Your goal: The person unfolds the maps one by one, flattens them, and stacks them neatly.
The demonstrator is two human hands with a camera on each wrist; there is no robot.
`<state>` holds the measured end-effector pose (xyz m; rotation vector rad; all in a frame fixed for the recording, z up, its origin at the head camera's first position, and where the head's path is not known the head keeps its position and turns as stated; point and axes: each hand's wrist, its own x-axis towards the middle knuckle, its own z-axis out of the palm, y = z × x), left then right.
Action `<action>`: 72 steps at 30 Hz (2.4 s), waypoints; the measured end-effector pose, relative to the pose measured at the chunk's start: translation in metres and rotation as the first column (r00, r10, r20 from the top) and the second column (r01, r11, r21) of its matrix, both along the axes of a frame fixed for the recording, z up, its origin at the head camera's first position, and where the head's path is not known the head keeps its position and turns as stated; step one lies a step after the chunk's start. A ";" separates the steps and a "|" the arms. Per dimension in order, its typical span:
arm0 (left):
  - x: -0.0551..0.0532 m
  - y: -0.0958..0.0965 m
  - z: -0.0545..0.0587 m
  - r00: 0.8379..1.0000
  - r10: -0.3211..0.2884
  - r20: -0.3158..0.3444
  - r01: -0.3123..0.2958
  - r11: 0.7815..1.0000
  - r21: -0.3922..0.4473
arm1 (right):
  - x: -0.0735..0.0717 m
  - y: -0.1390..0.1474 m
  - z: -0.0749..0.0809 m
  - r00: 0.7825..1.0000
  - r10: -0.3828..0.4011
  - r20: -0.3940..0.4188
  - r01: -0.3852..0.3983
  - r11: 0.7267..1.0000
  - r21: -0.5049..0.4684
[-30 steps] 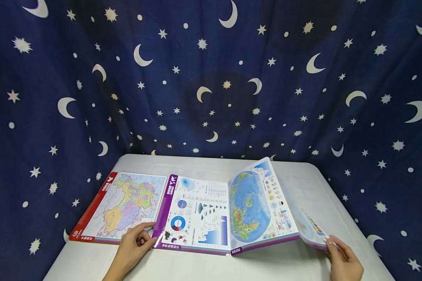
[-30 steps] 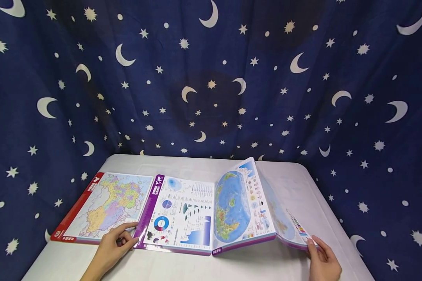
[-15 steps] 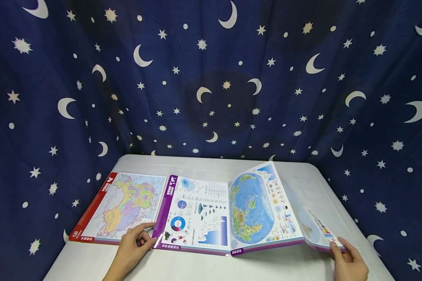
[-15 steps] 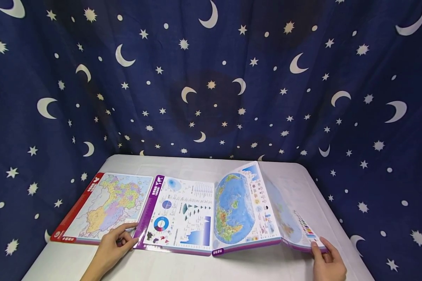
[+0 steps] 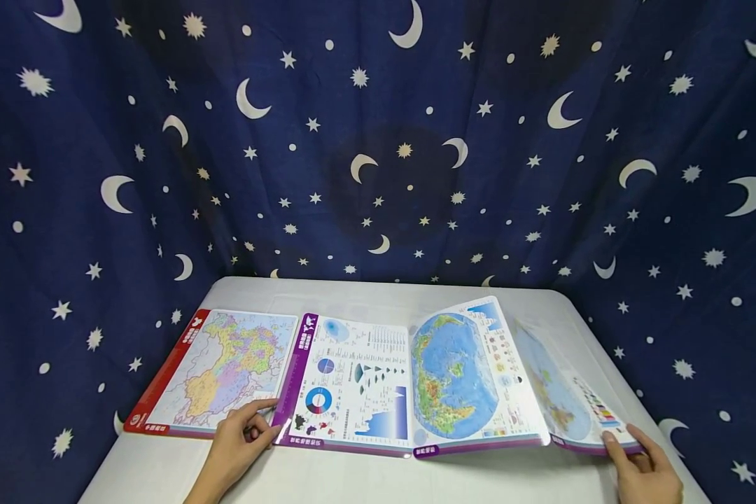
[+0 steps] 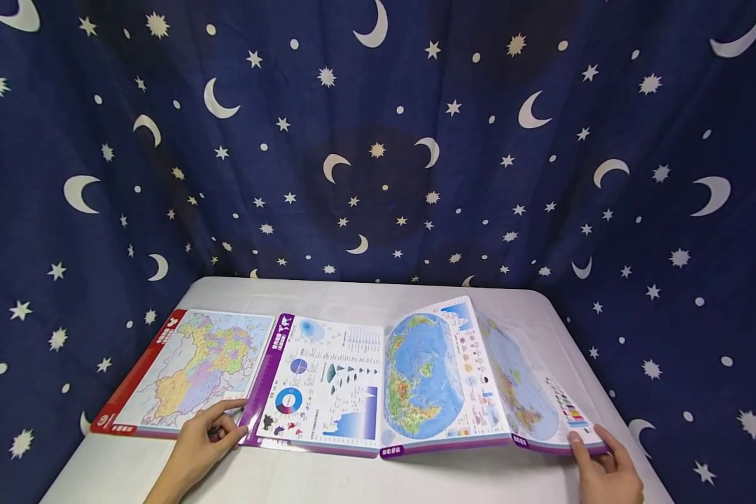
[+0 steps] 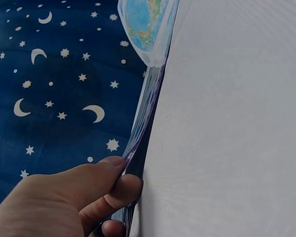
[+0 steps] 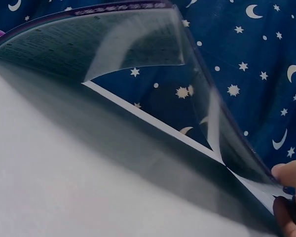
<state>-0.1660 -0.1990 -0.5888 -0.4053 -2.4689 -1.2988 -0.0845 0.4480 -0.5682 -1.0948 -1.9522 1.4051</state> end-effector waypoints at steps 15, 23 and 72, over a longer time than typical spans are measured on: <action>0.001 0.000 0.000 1.000 0.004 0.000 -0.004 1.000 -0.006 | 0.004 0.035 -0.004 0.972 -0.013 0.236 -0.043 0.972 0.232; 0.001 0.000 0.001 0.999 0.009 0.036 -0.010 1.000 0.003 | 0.009 0.052 -0.005 0.955 -0.023 0.296 -0.068 0.954 0.292; 0.000 -0.005 0.004 0.977 0.190 -0.093 -0.173 0.971 0.163 | -0.031 -0.134 0.026 0.942 0.335 -0.041 -0.253 0.782 0.570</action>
